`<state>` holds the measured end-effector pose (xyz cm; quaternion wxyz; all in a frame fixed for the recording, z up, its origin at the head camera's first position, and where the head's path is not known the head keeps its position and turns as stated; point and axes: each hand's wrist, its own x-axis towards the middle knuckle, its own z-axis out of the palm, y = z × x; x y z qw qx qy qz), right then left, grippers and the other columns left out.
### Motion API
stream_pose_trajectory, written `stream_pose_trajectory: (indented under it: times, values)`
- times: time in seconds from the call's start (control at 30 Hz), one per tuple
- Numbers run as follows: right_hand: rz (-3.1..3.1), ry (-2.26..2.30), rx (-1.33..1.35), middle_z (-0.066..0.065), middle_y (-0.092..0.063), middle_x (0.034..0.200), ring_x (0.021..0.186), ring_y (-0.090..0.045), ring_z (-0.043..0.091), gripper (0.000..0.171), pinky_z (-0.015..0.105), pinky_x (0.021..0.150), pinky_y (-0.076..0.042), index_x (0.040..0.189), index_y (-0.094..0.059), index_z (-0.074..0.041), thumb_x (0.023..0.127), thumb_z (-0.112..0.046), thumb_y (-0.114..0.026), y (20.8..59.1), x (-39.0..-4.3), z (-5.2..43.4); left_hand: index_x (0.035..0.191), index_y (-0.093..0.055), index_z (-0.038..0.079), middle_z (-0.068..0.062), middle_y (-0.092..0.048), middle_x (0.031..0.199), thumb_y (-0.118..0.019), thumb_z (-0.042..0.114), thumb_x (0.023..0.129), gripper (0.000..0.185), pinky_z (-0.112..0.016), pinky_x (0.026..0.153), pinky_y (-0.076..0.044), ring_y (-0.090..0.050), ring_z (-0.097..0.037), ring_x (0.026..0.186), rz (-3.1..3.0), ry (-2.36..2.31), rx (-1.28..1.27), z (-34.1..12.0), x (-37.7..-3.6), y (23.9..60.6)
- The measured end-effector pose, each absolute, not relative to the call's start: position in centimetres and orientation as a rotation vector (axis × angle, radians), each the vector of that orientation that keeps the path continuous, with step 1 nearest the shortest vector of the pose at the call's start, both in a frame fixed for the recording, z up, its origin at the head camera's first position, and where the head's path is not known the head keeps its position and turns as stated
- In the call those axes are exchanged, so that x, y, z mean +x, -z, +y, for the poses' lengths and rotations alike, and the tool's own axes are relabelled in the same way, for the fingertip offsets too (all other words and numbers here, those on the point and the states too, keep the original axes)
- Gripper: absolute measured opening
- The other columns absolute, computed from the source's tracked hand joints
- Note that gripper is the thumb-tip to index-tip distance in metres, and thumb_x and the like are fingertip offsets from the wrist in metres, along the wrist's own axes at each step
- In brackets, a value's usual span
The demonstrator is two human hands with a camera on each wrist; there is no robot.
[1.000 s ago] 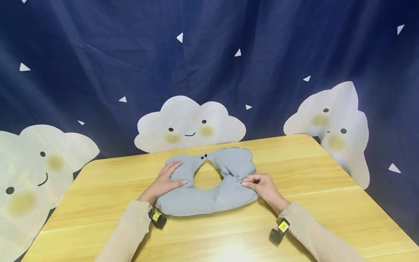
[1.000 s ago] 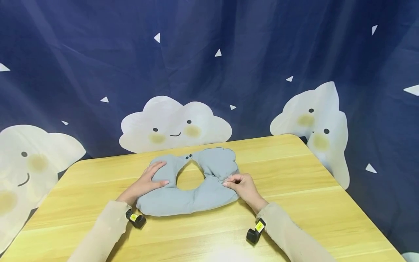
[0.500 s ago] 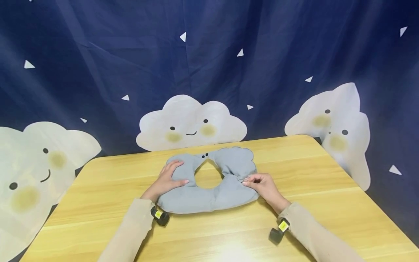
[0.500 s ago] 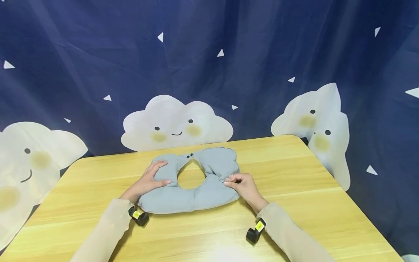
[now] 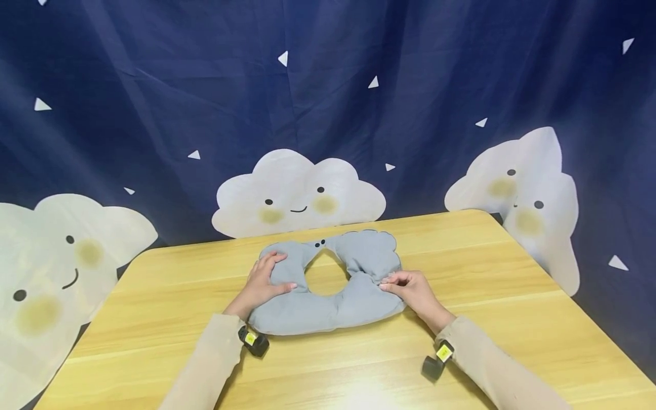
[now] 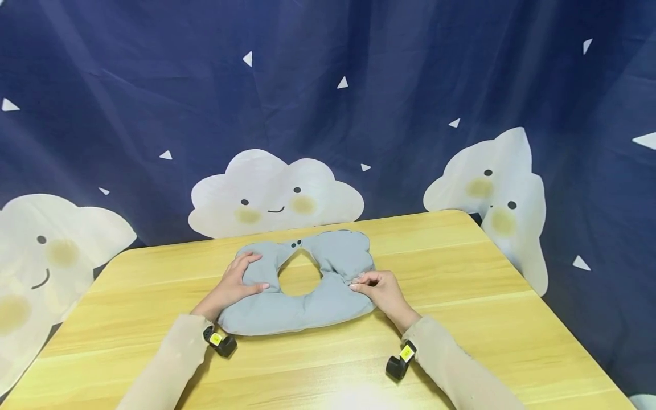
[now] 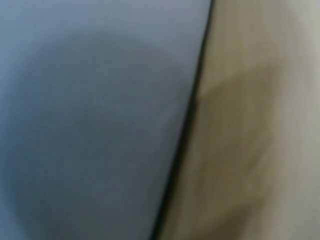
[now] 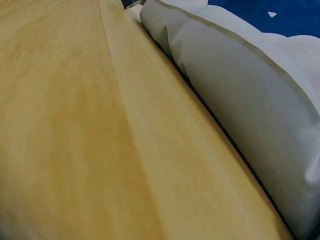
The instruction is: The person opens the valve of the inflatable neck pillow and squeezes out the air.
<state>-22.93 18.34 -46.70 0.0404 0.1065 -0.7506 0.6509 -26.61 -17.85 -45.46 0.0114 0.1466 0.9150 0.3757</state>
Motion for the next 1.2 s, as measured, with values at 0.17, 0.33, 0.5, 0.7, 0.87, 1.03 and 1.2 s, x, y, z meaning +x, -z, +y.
stream_pose_trajectory:
  times: [0.17, 0.33, 0.5, 0.7, 0.87, 1.03, 1.2]
  values:
    - [-2.306, -1.997, 0.317, 0.019, -0.071, 0.085, 0.078, -0.068, 0.01, 0.011, 0.02, 0.076, -0.053, 0.071, -0.065, 0.009, 0.073, 0.006, -0.075, 46.65, -22.92, 18.29, 0.141, -0.04, 0.011, -0.017, -0.019, 0.153, -0.076, 0.036, 0.079, 0.076, -0.06, 0.109, -0.007, -0.011, -0.04, 0.14, 2.869, -1.162, 0.456, -17.75, -26.43, 45.42]
    - [-2.307, -1.997, 0.332, 0.02, -0.071, 0.085, 0.078, -0.069, 0.013, 0.009, 0.021, 0.076, -0.053, 0.07, -0.066, 0.006, 0.073, 0.006, -0.075, 46.58, -22.86, 18.24, 0.141, -0.04, 0.01, -0.019, -0.02, 0.153, -0.076, 0.036, 0.078, 0.076, -0.06, 0.11, -0.006, -0.012, -0.041, 0.14, 2.882, -1.148, 0.453, -17.76, -26.37, 45.37]
    - [-2.314, -1.994, 0.316, 0.021, -0.07, 0.086, 0.079, -0.069, 0.011, 0.01, 0.02, 0.077, -0.052, 0.072, -0.065, 0.009, 0.072, 0.006, -0.075, 46.65, -22.91, 18.19, 0.14, -0.041, 0.011, -0.02, -0.022, 0.152, -0.076, 0.036, 0.078, 0.076, -0.06, 0.11, -0.008, -0.015, -0.041, 0.139, 2.899, -1.139, 0.459, -17.8, -26.41, 45.45]
    - [-2.326, -1.997, 0.303, 0.021, -0.07, 0.086, 0.079, -0.069, 0.01, 0.01, 0.019, 0.078, -0.052, 0.073, -0.066, 0.009, 0.072, 0.005, -0.076, 46.71, -23.01, 18.12, 0.142, -0.041, 0.013, -0.018, -0.024, 0.152, -0.077, 0.036, 0.076, 0.078, -0.061, 0.109, -0.01, -0.017, -0.04, 0.139, 2.915, -1.13, 0.456, -17.9, -26.5, 45.66]
    - [-2.328, -1.999, 0.297, 0.022, -0.07, 0.087, 0.079, -0.069, 0.01, 0.012, 0.02, 0.077, -0.052, 0.073, -0.065, 0.011, 0.072, 0.005, -0.076, 46.73, -23.0, 18.15, 0.144, -0.038, 0.016, -0.016, -0.025, 0.152, -0.077, 0.037, 0.076, 0.081, -0.06, 0.109, -0.012, -0.017, -0.039, 0.139, 2.922, -1.112, 0.449, -17.89, -26.52, 45.69]
    - [-2.352, -1.977, 0.293, 0.023, -0.07, 0.087, 0.078, -0.067, 0.005, 0.013, 0.018, 0.078, -0.051, 0.074, -0.065, 0.013, 0.072, 0.005, -0.075, 46.68, -22.97, 18.18, 0.144, -0.039, 0.017, -0.016, -0.026, 0.151, -0.078, 0.038, 0.075, 0.081, -0.059, 0.11, -0.012, -0.018, -0.039, 0.139, 2.93, -1.097, 0.442, -17.8, -26.59, 45.7]
    - [-2.37, -1.949, 0.306, 0.023, -0.07, 0.087, 0.08, -0.066, 0.004, 0.014, 0.017, 0.08, -0.049, 0.074, -0.065, 0.012, 0.071, 0.004, -0.076, 46.6, -22.95, 18.2, 0.142, -0.04, 0.016, -0.016, -0.027, 0.15, -0.077, 0.038, 0.076, 0.08, -0.059, 0.109, -0.013, -0.019, -0.039, 0.138, 2.938, -1.09, 0.429, -17.63, -26.59, 45.68]
